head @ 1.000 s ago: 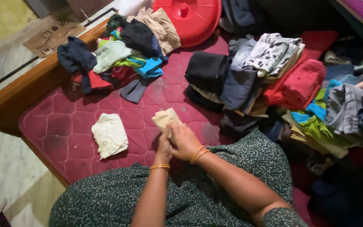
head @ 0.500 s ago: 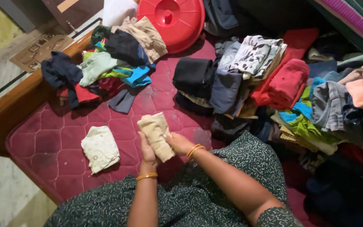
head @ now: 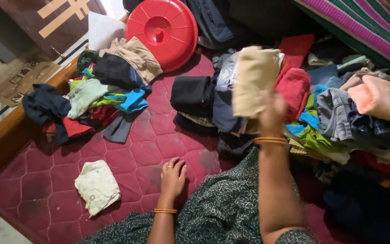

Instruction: The person sits on a bed and folds various pieces of clothing by hand, including shirts, pants, and undergarments. They pick up each item, smooth it out, fold it neatly, and place it into a growing stack on the bed.

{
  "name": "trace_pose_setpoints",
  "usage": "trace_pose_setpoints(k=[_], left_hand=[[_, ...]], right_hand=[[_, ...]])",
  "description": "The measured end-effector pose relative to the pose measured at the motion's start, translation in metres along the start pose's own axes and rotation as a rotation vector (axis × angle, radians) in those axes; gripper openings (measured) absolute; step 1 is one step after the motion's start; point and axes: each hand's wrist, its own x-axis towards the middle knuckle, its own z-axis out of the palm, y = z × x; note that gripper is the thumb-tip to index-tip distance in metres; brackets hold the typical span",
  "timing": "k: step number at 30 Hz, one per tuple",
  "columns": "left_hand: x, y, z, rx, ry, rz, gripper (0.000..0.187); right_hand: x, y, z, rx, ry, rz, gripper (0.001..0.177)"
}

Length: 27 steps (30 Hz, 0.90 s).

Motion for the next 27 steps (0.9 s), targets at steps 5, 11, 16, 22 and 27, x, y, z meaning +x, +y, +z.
trace_pose_setpoints(k=[5,11,16,22,27], left_hand=[[0.005,0.005,-0.008,-0.024,0.019,-0.002,0.029],[0.002,0.006,-0.004,0.022,0.031,-0.012,0.033],[0.003,0.010,-0.007,0.021,0.041,0.001,0.034],[0.004,0.013,-0.007,0.031,0.034,-0.027,0.034],[0.001,0.012,-0.008,0.028,0.049,0.001,0.036]], right_hand=[[0.038,-0.028,-0.074,-0.067,0.253,-0.141,0.024],[0.071,-0.021,-0.090,-0.541,0.336,-0.179,0.029],[0.051,-0.029,-0.049,-0.467,0.385,-0.390,0.051],[0.029,-0.035,-0.022,-1.338,0.278,-0.496,0.039],[0.033,-0.031,-0.026,-1.314,0.324,-0.296,0.051]])
